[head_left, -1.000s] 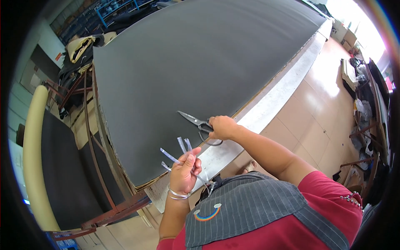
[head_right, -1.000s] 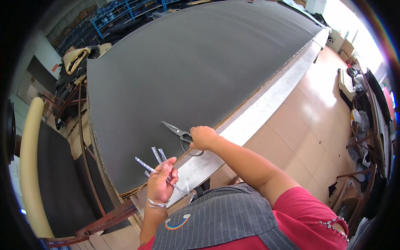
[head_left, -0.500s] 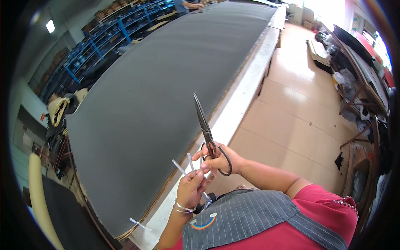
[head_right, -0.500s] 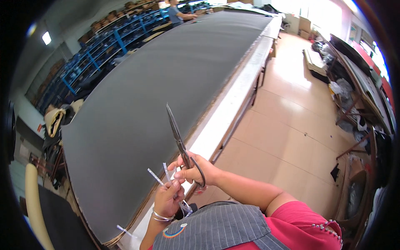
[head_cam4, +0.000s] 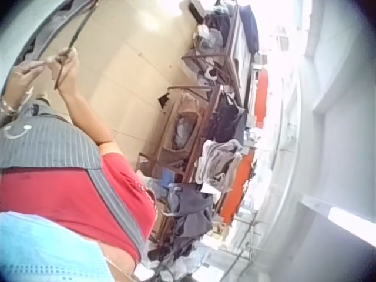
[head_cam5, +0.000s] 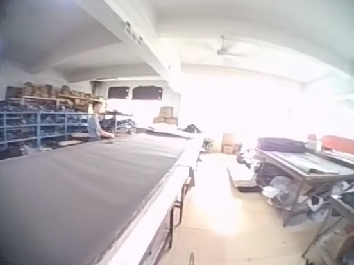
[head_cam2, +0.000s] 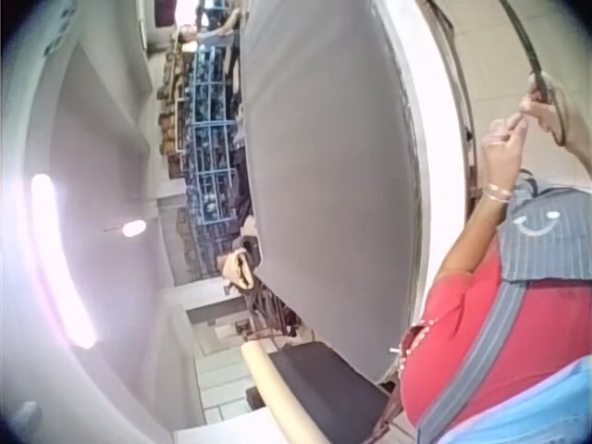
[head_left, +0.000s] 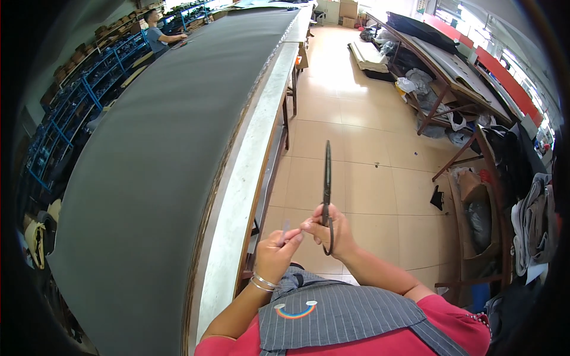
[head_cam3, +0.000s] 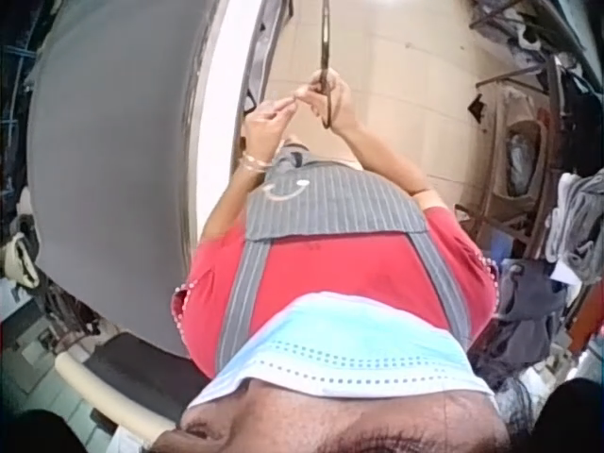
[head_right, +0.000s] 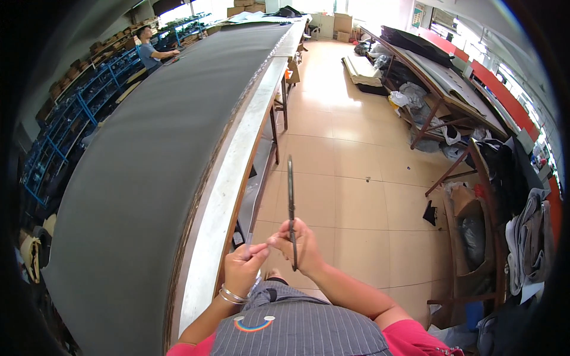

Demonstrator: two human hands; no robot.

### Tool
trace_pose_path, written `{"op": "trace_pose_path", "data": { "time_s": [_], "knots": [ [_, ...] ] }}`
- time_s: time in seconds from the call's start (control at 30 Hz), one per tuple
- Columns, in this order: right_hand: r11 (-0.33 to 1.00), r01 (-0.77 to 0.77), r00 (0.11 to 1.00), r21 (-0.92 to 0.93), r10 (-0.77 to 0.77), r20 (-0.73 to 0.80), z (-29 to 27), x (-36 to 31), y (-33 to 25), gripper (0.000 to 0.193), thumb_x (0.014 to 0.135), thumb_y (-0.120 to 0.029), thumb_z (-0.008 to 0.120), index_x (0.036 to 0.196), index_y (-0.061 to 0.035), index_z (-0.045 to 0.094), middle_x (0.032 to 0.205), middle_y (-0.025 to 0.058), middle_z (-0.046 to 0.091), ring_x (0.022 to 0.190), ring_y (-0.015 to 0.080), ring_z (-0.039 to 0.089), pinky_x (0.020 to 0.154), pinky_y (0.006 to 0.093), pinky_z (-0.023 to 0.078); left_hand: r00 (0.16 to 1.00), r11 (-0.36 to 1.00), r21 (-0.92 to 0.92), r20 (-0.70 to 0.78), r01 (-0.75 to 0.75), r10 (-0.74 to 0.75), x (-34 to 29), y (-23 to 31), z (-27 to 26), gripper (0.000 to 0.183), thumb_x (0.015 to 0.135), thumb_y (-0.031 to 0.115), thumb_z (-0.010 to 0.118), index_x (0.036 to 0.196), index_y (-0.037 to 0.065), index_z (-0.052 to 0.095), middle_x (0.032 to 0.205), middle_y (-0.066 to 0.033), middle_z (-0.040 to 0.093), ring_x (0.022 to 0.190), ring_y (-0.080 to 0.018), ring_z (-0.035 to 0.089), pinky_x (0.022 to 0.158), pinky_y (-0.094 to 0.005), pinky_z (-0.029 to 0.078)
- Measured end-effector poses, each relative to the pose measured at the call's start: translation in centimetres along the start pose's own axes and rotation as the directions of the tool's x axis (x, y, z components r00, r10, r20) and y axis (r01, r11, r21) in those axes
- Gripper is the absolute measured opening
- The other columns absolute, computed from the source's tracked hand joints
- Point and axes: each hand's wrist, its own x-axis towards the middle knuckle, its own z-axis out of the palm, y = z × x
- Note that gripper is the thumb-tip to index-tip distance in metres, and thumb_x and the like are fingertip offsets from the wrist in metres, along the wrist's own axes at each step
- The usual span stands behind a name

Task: Cutting plastic reinforcement strips and preparing them alongside a large stack of shoe or garment material.

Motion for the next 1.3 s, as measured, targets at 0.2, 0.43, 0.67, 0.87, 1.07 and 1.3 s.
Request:
{"op": "trace_pose_path", "data": {
  "time_s": [0.2,0.43,0.67,0.87,1.07,1.3],
  "knots": [
    [0.998,0.037,0.987,-0.044,-0.043,-0.153,-5.8,6.0,-1.4,0.027,0.079,-0.002,0.067,0.093,-0.0045,0.044,0.072,0.0031,0.058,0.059,0.0062,0.053,0.049,0.0186,0.041,0.983,0.991,0.116,0.176,-0.07,0.049,8.9,-1.3,5.4,0.018,0.079,0.017,0.068,0.09,0.003,0.068,0.067,-0.0067,0.058,0.063,-0.0127,0.056,0.056,-0.0254,0.043],
    [0.768,-0.196,0.95,-0.61,-0.005,-0.313,-12.2,17.5,-2.8,0.026,0.073,-0.016,0.076,0.08,-0.0033,0.054,0.067,-0.0019,0.051,0.063,0.0064,0.049,0.057,0.0223,0.043,0.903,0.776,-0.534,-0.054,0.335,-0.427,26.9,-8.3,5.9,0.015,0.083,0.02,0.066,0.086,0.005,0.063,0.07,0.002,0.055,0.051,-0.006,0.044,0.044,-0.0199,0.035],
    [0.473,-0.201,0.974,-0.858,0.002,-0.228,-13.7,26.6,-7.0,0.032,0.07,-0.019,0.076,0.088,0.0021,0.059,0.069,0.0057,0.059,0.061,0.0108,0.054,0.058,0.0258,0.046,0.676,0.429,-0.902,-0.343,-0.043,-0.652,42.7,-10.6,0.7,0.015,0.087,0.029,0.061,0.093,0.016,0.057,0.081,0.006,0.057,0.047,-0.0032,0.037,0.038,-0.0187,0.025],
    [0.497,0.02,0.996,-0.867,0.07,0.063,-11.9,33.8,-7.7,0.047,0.072,-0.021,0.074,0.108,-0.001,0.052,0.078,0.0108,0.065,0.067,0.0177,0.063,0.061,0.0299,0.05,0.513,0.338,-0.93,-0.363,-0.145,-0.778,44.3,-13.3,0.5,0.017,0.087,0.029,0.062,0.089,0.013,0.055,0.076,0.0038,0.056,0.047,-0.0039,0.038,0.038,-0.0207,0.025],
    [0.524,0.222,0.904,-0.822,0.207,0.375,-9.6,42.7,-6.9,0.053,0.072,-0.02,0.072,0.119,-0.0069,0.05,0.081,0.0126,0.066,0.076,0.0239,0.066,0.068,0.0324,0.051,0.5,0.402,-0.887,-0.461,-0.228,-0.733,43.6,-12.3,0.7,0.02,0.086,0.029,0.062,0.084,0.012,0.054,0.075,0.0023,0.056,0.046,-0.0043,0.039,0.037,-0.0203,0.026],
    [0.583,0.477,0.637,-0.658,0.286,0.716,-8.5,53.4,-5.3,0.045,0.069,-0.017,0.073,0.111,-0.0072,0.058,0.085,0.011,0.065,0.075,0.0222,0.064,0.07,0.0312,0.051,0.233,0.598,-0.663,-0.734,-0.451,-0.638,42.6,-12.1,2.5,0.02,0.086,0.029,0.062,0.088,0.011,0.056,0.073,0.0007,0.056,0.042,-0.0044,0.038,0.036,-0.0197,0.028]
  ]
}}
